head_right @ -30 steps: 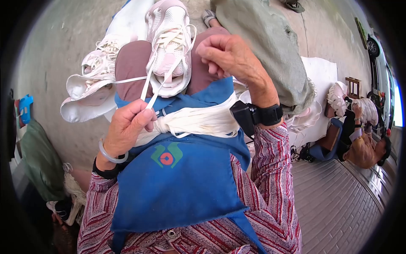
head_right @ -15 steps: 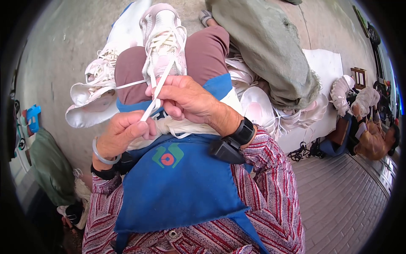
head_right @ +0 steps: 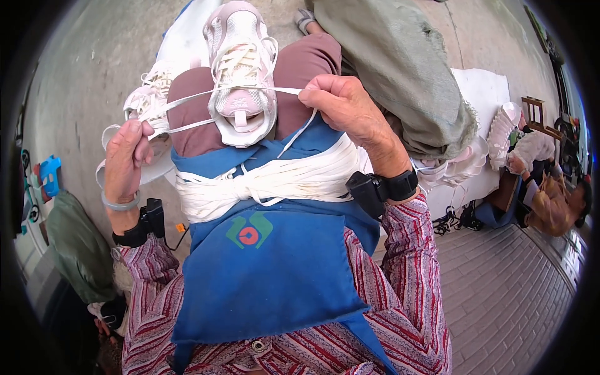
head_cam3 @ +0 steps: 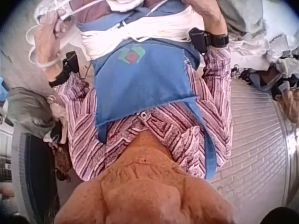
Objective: Threading shoelaces through the eyelets of several pairs of athletic shoes.
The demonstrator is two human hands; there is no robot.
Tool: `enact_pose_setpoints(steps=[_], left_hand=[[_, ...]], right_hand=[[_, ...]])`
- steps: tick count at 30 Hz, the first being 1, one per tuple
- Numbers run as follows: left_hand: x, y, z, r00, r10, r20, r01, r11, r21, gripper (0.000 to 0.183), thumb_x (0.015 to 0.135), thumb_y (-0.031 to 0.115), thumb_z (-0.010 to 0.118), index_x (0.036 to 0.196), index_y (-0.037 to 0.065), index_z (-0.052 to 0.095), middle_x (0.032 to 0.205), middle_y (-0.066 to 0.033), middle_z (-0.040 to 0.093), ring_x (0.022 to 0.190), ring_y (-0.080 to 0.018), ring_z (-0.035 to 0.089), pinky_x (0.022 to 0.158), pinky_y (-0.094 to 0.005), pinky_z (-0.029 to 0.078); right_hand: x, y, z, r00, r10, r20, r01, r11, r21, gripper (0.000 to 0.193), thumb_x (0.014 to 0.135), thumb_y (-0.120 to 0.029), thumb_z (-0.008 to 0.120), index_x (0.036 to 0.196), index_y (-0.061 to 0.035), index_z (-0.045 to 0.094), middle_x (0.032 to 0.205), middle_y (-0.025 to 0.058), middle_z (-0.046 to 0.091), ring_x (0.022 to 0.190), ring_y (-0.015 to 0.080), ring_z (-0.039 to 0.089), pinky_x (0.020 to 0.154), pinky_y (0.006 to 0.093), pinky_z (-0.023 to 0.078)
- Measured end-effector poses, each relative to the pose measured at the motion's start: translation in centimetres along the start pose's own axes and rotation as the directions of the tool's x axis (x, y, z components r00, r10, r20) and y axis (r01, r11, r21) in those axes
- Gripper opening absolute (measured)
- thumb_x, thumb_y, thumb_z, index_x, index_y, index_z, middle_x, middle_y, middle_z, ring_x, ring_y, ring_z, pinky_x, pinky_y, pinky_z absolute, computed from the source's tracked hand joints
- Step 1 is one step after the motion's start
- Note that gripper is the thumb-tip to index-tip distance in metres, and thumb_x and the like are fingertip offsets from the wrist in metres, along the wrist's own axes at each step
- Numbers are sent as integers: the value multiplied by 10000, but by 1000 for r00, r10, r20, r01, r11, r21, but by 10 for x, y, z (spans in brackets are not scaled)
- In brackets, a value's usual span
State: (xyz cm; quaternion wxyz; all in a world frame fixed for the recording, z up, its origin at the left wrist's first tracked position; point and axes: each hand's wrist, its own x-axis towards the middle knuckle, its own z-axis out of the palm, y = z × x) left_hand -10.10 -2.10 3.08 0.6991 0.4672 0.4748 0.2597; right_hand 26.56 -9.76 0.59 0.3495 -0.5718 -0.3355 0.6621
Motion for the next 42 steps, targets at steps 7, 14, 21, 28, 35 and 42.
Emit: enact_pose_setpoints(steps=[7, 14, 21, 28, 35, 42], left_hand=[[8, 1, 15, 920, 331, -208, -180, 830, 527, 251, 963, 213, 591, 1092, 16, 676, 780, 50, 581, 680, -23, 450, 606, -173, 356], [7, 13, 10, 970, 119, -210, -22, 911, 413, 241, 960, 204, 595, 1041, -8, 677, 866, 17, 618, 744, -43, 495, 654, -189, 394], [10, 6, 14, 989, 124, -82, -46, 782, 621, 208, 964, 225, 585, 934, 22, 620, 809, 51, 561, 734, -37, 465, 680, -187, 370], [20, 10, 13, 942, 158, -298, -32, 922, 386, 236, 982, 257, 544, 920, 35, 594, 734, 42, 496, 607, -28, 399, 534, -191, 331], [22, 7, 16, 952, -45, -301, 44, 999, -8, 228, 998, 261, 503, 913, 54, 545, 645, 47, 381, 527, -41, 321, 485, -205, 308], [27, 2, 22, 982, -125, -139, 109, 987, -119, 254, 1016, 261, 450, 882, 56, 517, 656, 42, 398, 495, -42, 308, 479, -211, 309]], right_hand=[[-4, 1, -6, 994, -58, 89, 88, 920, -382, 284, 851, -252, 682, 711, -23, 591, 602, -63, 438, 583, 43, 378, 508, 230, 304], [-22, -4, 0, 961, -207, 185, 278, 704, -653, 228, 779, -193, 699, 812, 18, 620, 727, 80, 485, 672, 201, 469, 613, 317, 388], [-26, 8, -7, 933, -319, 165, 356, 754, -552, 200, 901, -188, 582, 891, 6, 627, 714, 62, 494, 644, 180, 481, 590, 309, 398], [-19, 16, -12, 974, -27, 224, -55, 934, 353, 292, 995, -238, 489, 990, 12, 640, 735, -20, 564, 499, 45, 515, 437, 176, 393], [-18, 21, -13, 986, -18, -165, 35, 994, 101, 287, 964, -237, 532, 1045, 17, 637, 793, 34, 607, 538, 77, 575, 451, 206, 438], [-27, 18, -8, 812, -570, -121, 402, 698, -593, 165, 825, -25, 624, 979, -43, 678, 947, 70, 586, 695, 137, 572, 634, 277, 469]])
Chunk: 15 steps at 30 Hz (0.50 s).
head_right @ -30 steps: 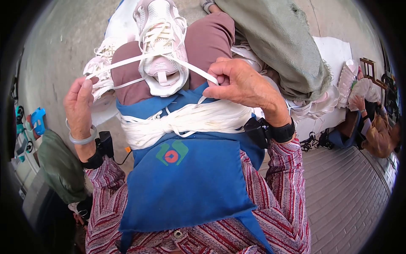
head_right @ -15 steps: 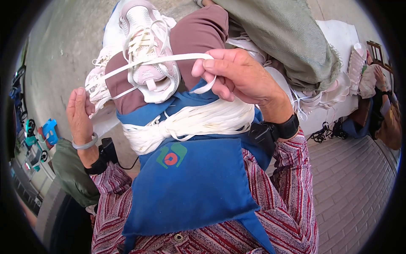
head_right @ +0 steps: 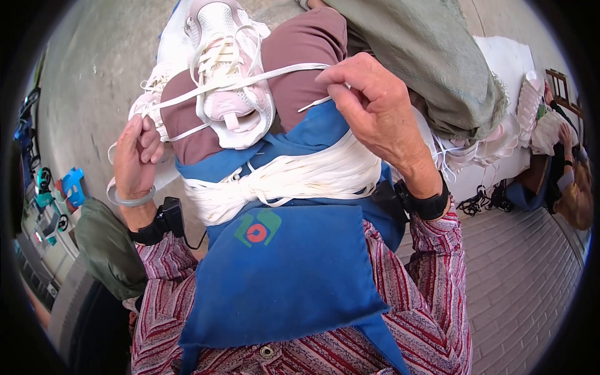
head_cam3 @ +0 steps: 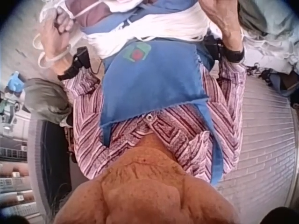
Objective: Threading shoelaces through the eyelets of several pairs of athletic shoes.
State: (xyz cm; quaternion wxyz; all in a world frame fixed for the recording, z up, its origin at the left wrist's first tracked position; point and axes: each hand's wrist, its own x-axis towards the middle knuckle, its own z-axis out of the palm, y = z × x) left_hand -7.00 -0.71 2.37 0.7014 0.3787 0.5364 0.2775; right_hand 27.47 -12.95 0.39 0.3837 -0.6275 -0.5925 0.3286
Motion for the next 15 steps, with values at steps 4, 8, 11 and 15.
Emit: enact_pose_setpoints(steps=[4, 8, 11, 15], left_hand=[[2, 3, -3, 986, 25, 165, 18, 966, -259, 241, 1022, 248, 421, 907, 56, 510, 659, 44, 377, 482, -36, 290, 458, -203, 302], [7, 6, -2, 940, 83, 329, 84, 883, -463, 226, 1037, 232, 381, 957, 47, 483, 664, 41, 350, 478, -32, 281, 440, -201, 304], [7, 7, 3, 936, 76, 344, 118, 852, -510, 218, 1045, 236, 370, 976, 48, 455, 652, 38, 332, 471, -35, 271, 427, -204, 300], [4, 0, 8, 954, -16, 301, 121, 935, -333, 264, 1030, 247, 415, 924, 46, 550, 596, 75, 314, 458, -16, 254, 414, -179, 254]], right_hand=[[0, -14, 9, 977, -136, 164, 165, 970, -177, 241, 766, 17, 619, 993, -51, 665, 961, 97, 574, 809, 279, 612, 692, 348, 504], [-2, -12, 15, 967, -157, 200, 214, 928, -305, 202, 777, -5, 637, 973, -52, 656, 974, 86, 570, 815, 275, 612, 701, 352, 504], [1, -10, 16, 956, -193, 222, 256, 917, -305, 153, 793, -17, 641, 943, -48, 643, 945, 89, 568, 801, 279, 608, 697, 356, 496], [9, -23, 16, 977, -126, 171, 145, 983, -108, 140, 822, -15, 623, 958, -45, 627, 865, 107, 570, 777, 294, 603, 684, 364, 483]])
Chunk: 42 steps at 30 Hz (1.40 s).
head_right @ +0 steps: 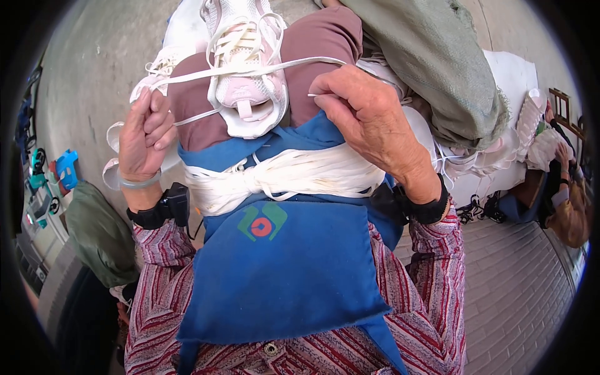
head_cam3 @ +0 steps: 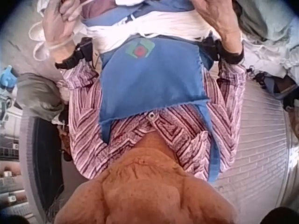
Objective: Threading shoelaces through the eyelets of several pairs of athletic shoes.
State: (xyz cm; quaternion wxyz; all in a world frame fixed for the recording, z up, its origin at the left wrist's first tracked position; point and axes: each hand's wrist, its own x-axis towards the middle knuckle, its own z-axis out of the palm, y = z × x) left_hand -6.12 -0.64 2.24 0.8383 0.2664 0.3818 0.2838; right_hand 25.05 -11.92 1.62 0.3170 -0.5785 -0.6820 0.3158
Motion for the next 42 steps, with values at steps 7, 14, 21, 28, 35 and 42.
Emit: enact_pose_setpoints(steps=[7, 14, 21, 28, 35, 42], left_hand=[[10, -23, 57, 992, -127, 0, 95, 740, 666, 300, 1003, 276, 499, 1025, 13, 643, 655, 80, 458, 493, 8, 296, 439, -162, 243], [31, -39, 77, 998, 63, 28, -64, 694, 717, 262, 967, 221, 565, 1050, 0, 678, 620, 34, 538, 549, -28, 447, 503, -197, 373], [37, -45, 80, 995, 100, 0, -63, 625, 778, 222, 943, 183, 595, 1043, 2, 679, 615, 26, 555, 545, -34, 478, 494, -202, 384], [32, -56, 84, 983, 175, -50, -61, 575, 816, 237, 940, 154, 615, 1095, -20, 657, 699, 47, 569, 578, -8, 451, 507, -164, 354], [28, -61, 81, 984, 171, -57, -69, 650, 757, 211, 915, 134, 622, 1063, -8, 670, 836, -25, 672, 684, -43, 569, 599, -197, 471], [19, -53, 67, 986, 149, -69, -61, 725, 686, 206, 920, 126, 617, 1065, -14, 662, 954, -50, 694, 868, -82, 611, 773, -234, 496]], right_hand=[[22, -3, 21, 994, -87, -61, 88, 996, 3, 123, 834, -22, 615, 954, -34, 642, 835, 127, 595, 777, 315, 603, 687, 365, 483], [32, 7, 30, 986, -51, -157, 53, 999, 7, 96, 824, -42, 631, 914, -20, 658, 853, 142, 610, 810, 329, 611, 727, 394, 489], [33, 16, 36, 970, -118, -211, 123, 992, 11, 97, 822, -40, 644, 914, -11, 646, 829, 137, 601, 763, 302, 603, 689, 367, 482], [36, 9, 34, 984, -157, -89, 150, 985, -85, 127, 828, -6, 607, 953, -14, 626, 832, 158, 574, 786, 336, 572, 696, 395, 466], [35, 2, 34, 978, -177, -114, 164, 979, -118, 110, 789, -6, 590, 899, 0, 592, 840, 176, 550, 767, 373, 596, 659, 443, 486], [32, 6, 37, 983, -126, -132, 112, 988, -110, 118, 834, -16, 613, 952, -25, 616, 842, 154, 570, 770, 343, 578, 675, 400, 463]])
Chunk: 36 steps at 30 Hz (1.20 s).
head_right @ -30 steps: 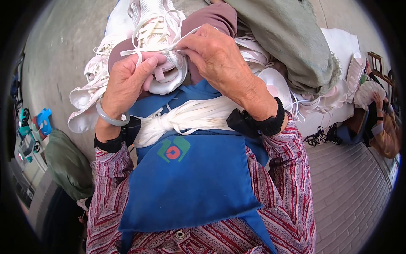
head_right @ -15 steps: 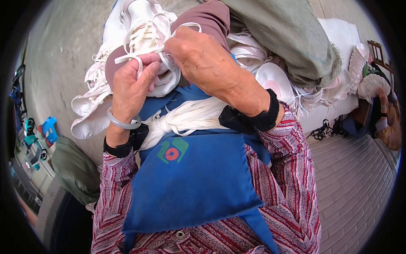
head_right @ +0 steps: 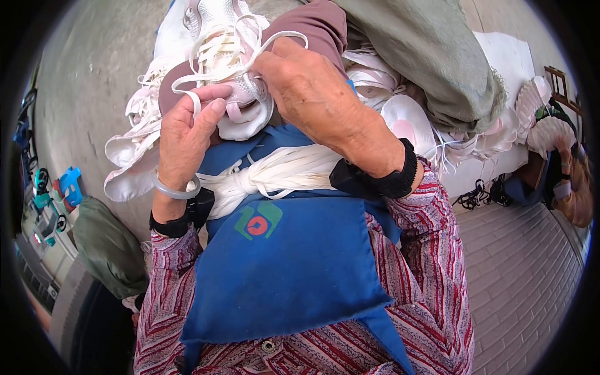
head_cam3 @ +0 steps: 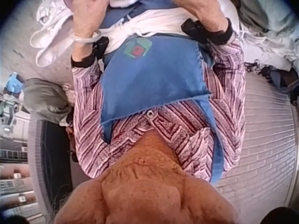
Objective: Threading shoelaces through the eyelets of several pairs of athletic shoes.
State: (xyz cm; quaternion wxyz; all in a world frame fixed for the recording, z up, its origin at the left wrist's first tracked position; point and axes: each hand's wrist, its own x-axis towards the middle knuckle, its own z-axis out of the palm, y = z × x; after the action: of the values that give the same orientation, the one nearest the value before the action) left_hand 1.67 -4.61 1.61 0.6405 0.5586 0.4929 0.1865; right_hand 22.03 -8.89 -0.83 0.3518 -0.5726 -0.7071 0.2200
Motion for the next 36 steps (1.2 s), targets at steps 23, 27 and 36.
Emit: enact_pose_setpoints(steps=[23, 27, 36], left_hand=[[-29, 25, -70, 976, 26, -216, -75, 973, -218, 306, 1003, 259, 468, 1007, 1, 632, 583, 81, 354, 486, -8, 263, 433, -188, 212], [-38, 32, -68, 992, 78, -100, -92, 984, -151, 290, 995, 258, 470, 981, 2, 607, 572, 79, 331, 485, -14, 251, 440, -199, 207], [-34, 23, -66, 991, 45, -126, -76, 965, -252, 318, 1000, 266, 473, 958, -11, 623, 566, 81, 344, 480, -6, 259, 432, -195, 216]], right_hand=[[-2, -5, -3, 997, 71, 25, -73, 993, 95, 95, 853, -29, 567, 931, 0, 612, 832, 165, 585, 799, 352, 590, 730, 415, 480], [-1, -8, -14, 990, 123, 70, -129, 987, 95, 87, 851, -45, 578, 921, -5, 609, 823, 162, 587, 798, 362, 589, 707, 412, 474], [-8, -21, -30, 903, 409, 135, -431, 863, 266, 301, 845, -77, 637, 1141, -45, 598, 696, 17, 528, 562, 101, 461, 548, 238, 415]])
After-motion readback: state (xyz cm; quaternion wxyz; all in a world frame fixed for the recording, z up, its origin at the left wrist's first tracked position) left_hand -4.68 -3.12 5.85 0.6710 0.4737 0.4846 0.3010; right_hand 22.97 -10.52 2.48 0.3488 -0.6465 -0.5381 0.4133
